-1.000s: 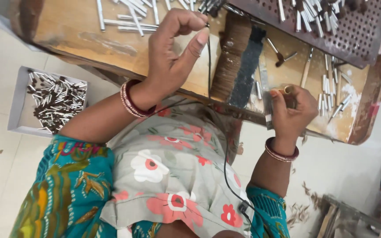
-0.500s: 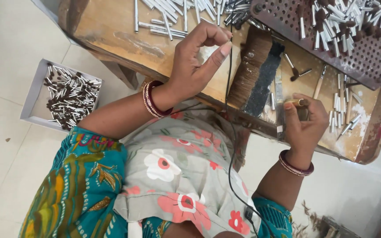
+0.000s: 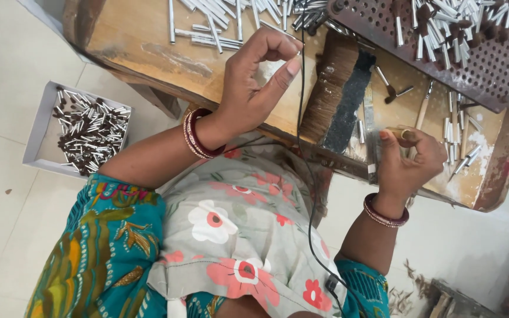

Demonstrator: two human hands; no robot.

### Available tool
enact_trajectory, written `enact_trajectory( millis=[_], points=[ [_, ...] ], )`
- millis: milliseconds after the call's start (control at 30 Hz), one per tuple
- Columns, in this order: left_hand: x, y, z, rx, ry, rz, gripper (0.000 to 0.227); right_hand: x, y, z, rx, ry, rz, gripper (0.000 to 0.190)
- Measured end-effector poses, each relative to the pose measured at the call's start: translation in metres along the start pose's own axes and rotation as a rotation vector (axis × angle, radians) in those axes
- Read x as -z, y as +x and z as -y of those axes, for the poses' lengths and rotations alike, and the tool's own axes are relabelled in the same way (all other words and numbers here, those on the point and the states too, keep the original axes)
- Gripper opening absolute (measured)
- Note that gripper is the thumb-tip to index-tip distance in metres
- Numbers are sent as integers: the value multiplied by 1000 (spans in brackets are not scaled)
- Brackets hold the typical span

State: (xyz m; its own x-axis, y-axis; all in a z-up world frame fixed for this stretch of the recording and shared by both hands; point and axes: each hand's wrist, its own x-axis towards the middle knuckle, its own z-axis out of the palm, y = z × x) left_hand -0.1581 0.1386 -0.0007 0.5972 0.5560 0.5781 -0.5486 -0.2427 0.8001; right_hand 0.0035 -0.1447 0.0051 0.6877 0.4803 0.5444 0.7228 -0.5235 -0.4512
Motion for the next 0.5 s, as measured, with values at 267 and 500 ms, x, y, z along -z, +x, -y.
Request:
enact_trajectory(
  millis=[267,500],
  points=[
    [-1,-7,3,41,-64,38,11,0,-3,-11,58,-36,-10,33],
    [-1,-10,10,45,-46,28,13,3,6,-4,-2,69,59,39]
  ],
)
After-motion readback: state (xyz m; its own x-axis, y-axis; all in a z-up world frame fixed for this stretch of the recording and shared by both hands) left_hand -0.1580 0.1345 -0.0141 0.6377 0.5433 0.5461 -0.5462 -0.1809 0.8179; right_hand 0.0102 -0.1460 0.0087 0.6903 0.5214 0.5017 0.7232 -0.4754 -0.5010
